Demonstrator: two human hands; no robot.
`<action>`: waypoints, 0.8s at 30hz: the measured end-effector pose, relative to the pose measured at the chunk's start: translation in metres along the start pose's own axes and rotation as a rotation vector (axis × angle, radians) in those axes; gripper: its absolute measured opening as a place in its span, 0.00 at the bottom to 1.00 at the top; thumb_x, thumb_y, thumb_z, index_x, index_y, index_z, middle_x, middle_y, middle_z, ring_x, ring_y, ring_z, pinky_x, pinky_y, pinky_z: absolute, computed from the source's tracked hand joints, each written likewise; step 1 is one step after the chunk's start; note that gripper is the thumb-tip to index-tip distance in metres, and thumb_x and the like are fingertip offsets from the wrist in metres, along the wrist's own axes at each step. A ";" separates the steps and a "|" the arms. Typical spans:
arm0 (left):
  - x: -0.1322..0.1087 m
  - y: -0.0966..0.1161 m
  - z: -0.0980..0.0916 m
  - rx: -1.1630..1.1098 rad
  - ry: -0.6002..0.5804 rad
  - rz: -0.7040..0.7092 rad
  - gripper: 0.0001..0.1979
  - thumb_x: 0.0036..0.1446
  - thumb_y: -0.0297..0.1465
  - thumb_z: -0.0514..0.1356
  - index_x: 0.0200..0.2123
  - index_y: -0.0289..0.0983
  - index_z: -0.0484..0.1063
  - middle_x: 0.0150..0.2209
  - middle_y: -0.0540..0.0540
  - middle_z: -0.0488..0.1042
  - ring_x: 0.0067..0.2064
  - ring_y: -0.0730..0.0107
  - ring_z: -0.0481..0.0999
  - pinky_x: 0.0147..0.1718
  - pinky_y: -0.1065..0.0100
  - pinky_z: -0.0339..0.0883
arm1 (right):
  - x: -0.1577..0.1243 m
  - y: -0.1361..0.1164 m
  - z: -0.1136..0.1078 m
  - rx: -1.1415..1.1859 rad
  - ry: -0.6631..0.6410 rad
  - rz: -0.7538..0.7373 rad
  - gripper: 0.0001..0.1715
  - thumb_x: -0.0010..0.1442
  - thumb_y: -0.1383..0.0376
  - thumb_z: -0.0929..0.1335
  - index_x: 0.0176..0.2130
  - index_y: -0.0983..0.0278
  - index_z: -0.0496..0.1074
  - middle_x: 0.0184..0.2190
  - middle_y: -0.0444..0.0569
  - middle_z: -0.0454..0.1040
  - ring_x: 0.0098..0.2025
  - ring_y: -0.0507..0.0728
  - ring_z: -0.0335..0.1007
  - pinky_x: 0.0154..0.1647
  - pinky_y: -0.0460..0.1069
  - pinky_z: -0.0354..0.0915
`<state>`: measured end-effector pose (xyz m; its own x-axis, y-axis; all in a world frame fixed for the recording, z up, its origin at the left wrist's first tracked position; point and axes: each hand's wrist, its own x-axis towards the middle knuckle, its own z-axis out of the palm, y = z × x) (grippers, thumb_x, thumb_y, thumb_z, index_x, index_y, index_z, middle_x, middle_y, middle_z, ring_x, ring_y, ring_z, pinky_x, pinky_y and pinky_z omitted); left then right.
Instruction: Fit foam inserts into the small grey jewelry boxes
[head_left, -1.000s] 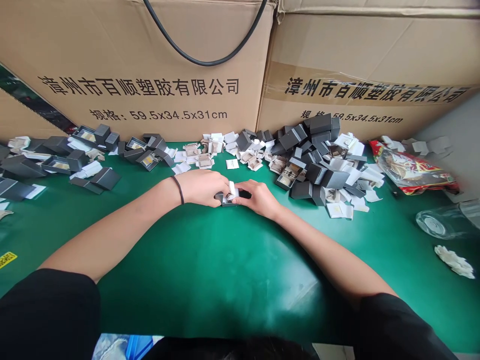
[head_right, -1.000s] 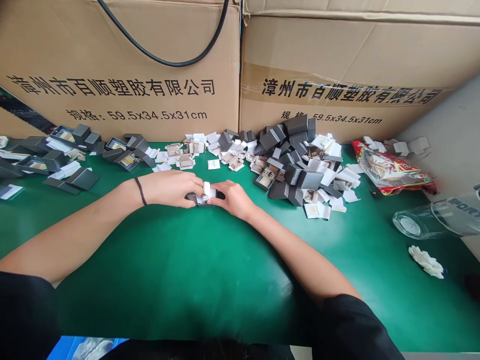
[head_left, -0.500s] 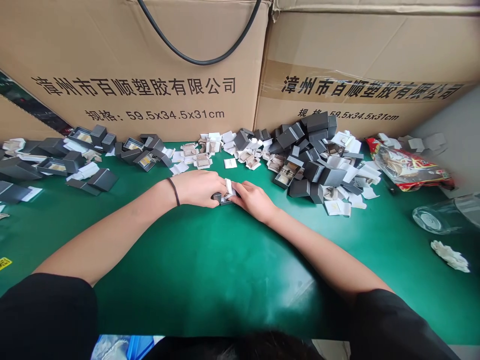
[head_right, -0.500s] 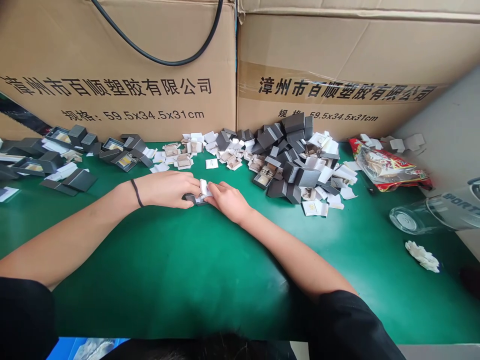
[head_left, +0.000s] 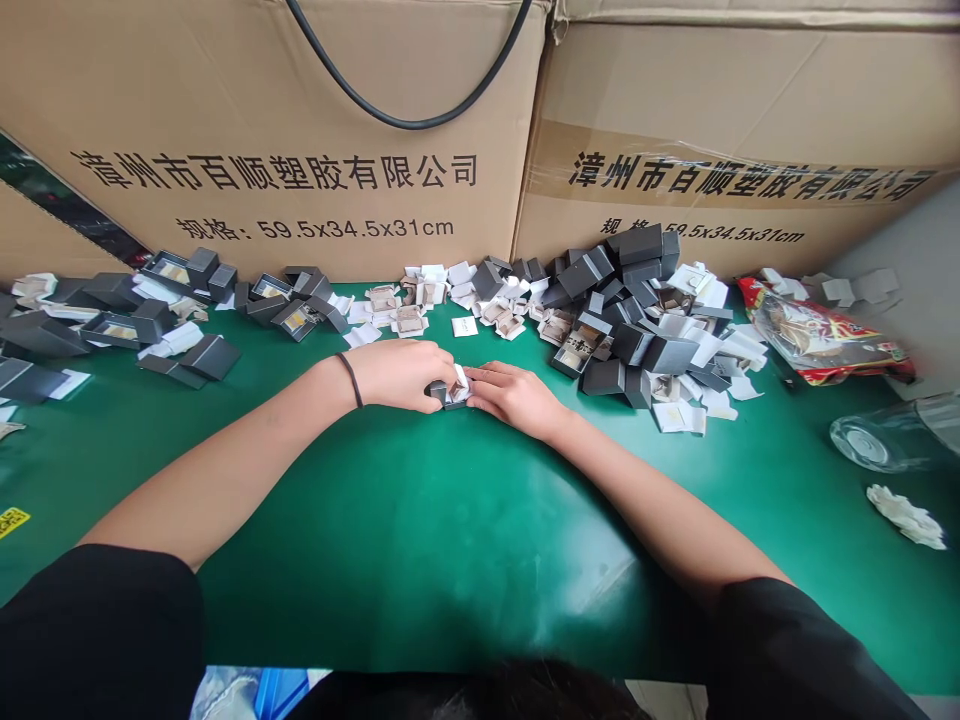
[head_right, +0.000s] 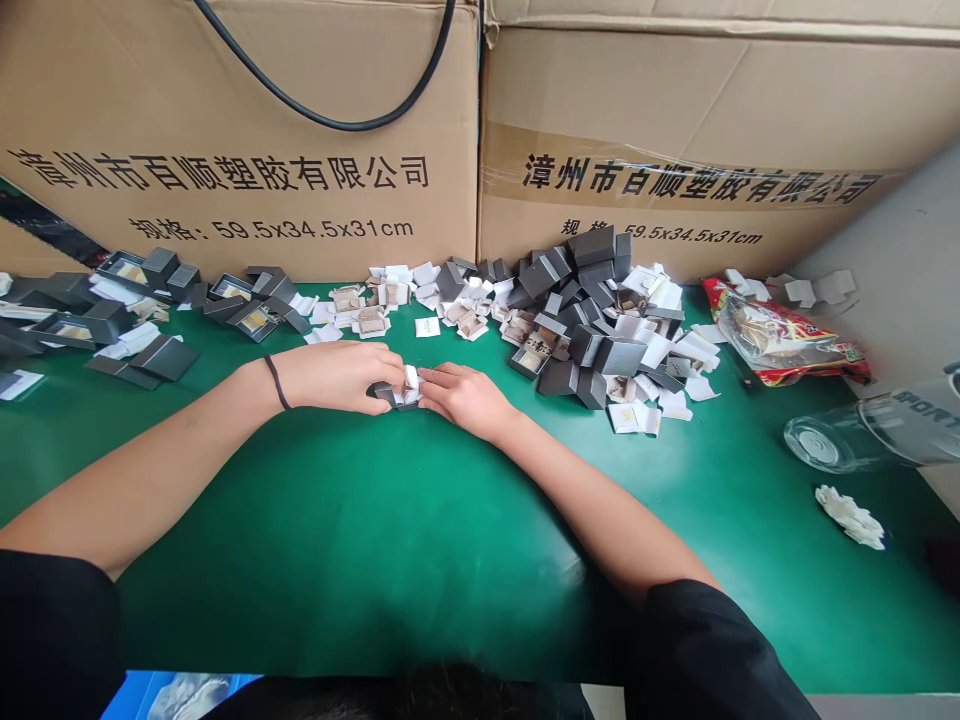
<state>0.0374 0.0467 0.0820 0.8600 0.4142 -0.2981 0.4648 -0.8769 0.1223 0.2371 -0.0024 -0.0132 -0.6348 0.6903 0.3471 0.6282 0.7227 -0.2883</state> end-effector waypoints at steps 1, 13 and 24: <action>0.000 0.000 0.001 -0.001 0.005 0.005 0.08 0.50 0.31 0.56 0.32 0.39 0.74 0.36 0.46 0.75 0.38 0.66 0.71 0.32 0.71 0.60 | 0.000 0.000 -0.001 -0.016 0.004 -0.014 0.18 0.65 0.57 0.58 0.44 0.61 0.72 0.52 0.51 0.71 0.51 0.60 0.66 0.51 0.57 0.66; 0.002 -0.003 0.004 -0.015 0.016 0.011 0.08 0.48 0.31 0.57 0.30 0.37 0.74 0.35 0.45 0.74 0.37 0.66 0.71 0.33 0.70 0.60 | -0.005 -0.006 0.002 -0.051 0.014 -0.086 0.16 0.64 0.64 0.59 0.41 0.65 0.75 0.46 0.55 0.74 0.53 0.63 0.64 0.55 0.62 0.63; -0.001 -0.005 0.004 -0.047 0.015 0.013 0.10 0.48 0.29 0.56 0.34 0.38 0.75 0.38 0.45 0.75 0.40 0.66 0.72 0.37 0.71 0.62 | -0.008 0.006 0.007 0.201 0.155 0.017 0.15 0.63 0.60 0.62 0.41 0.59 0.76 0.43 0.48 0.77 0.48 0.60 0.67 0.48 0.58 0.66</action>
<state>0.0332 0.0494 0.0779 0.8691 0.4067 -0.2815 0.4625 -0.8700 0.1711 0.2426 -0.0035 -0.0233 -0.5391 0.6997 0.4687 0.5262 0.7144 -0.4612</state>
